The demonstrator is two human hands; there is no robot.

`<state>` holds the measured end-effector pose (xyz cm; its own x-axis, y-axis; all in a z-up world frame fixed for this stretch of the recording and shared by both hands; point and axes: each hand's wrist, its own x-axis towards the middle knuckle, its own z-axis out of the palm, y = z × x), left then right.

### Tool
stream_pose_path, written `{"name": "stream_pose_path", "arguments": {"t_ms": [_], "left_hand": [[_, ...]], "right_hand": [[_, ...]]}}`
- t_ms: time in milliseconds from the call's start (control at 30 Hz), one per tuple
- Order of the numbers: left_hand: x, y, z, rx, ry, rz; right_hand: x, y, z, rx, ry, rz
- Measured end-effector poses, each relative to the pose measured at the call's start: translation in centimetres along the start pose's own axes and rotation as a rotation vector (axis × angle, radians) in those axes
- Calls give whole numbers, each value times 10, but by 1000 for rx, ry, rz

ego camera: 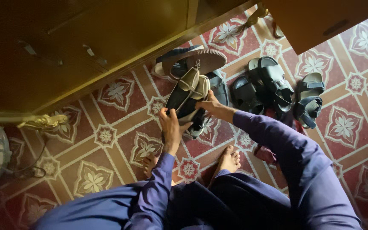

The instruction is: The person sits on the floor and wipes a blue slip-on shoe with a cloth, cleaning the sole and upper surfaces. The person handles multiple shoes from a pile, selecting one to clean while others remain on the floor.

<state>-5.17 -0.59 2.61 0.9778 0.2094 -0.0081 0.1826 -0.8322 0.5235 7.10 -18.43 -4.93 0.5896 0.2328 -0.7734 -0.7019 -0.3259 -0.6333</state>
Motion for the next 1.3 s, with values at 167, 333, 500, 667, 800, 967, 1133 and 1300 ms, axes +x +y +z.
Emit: {"name": "stream_pose_path", "arguments": {"t_ms": [167,333,500,667,800,967,1133,1300], "left_hand": [[7,-52,23,-203,-6,-201],[8,-93,63,-474,-45,-111],[13,-93,91,-331,-52,39],[26,-38,120,-509,-146,88],[38,16,135,-518,-319,57],[56,64,127,-426,-313,11],[85,99,94,-171,-219,103],[129,137,52,-171,-113,271]], "right_hand": [[11,22,-9,14,66,-48],[16,43,-27,95,-124,94],[8,54,-40,208,-83,2],[-16,55,-101,189,193,2],[-42,40,-157,26,262,-85],[-57,10,-190,27,404,-40],[-34,-32,-211,70,610,-375],[-10,-90,-215,-166,720,-1060]]}}
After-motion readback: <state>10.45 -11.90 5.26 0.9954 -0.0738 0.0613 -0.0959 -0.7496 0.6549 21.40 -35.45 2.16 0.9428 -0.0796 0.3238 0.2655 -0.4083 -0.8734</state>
